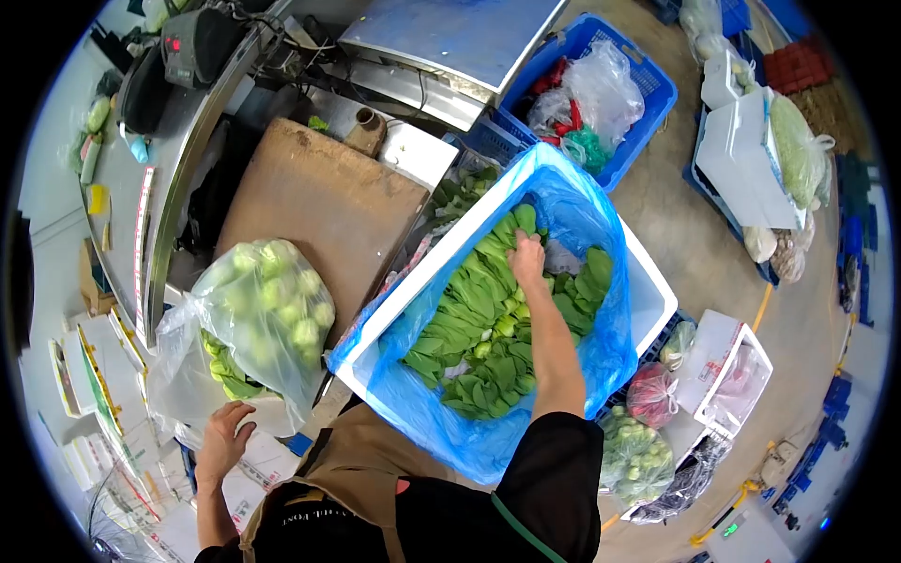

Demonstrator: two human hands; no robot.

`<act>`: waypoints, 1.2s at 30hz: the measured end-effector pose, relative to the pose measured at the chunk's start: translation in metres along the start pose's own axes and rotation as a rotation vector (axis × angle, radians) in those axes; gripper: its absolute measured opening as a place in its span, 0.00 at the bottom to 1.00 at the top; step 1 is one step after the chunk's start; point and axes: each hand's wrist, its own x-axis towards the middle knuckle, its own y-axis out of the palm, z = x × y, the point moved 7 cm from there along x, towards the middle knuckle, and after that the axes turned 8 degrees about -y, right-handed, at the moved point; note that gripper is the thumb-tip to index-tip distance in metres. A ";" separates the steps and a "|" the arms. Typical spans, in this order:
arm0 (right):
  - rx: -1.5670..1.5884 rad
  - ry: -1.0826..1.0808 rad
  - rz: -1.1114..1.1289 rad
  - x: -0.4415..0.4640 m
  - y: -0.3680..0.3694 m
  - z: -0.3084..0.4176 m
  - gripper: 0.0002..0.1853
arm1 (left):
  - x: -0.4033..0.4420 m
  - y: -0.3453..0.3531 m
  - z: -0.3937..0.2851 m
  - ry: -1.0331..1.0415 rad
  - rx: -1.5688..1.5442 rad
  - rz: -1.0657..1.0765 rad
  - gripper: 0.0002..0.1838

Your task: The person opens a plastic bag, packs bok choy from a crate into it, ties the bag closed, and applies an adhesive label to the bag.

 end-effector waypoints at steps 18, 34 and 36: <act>2.166 0.326 0.401 -0.215 -0.083 0.176 0.22 | -0.059 -0.096 0.054 -0.039 0.102 -0.851 0.17; 0.780 -0.751 0.909 -0.204 -0.016 0.593 0.18 | -0.071 -0.092 0.193 -0.238 -1.697 -0.550 0.12; 0.561 -1.154 0.593 -0.199 -0.004 0.636 0.24 | -0.071 -0.094 0.199 -0.284 -1.645 -0.583 0.12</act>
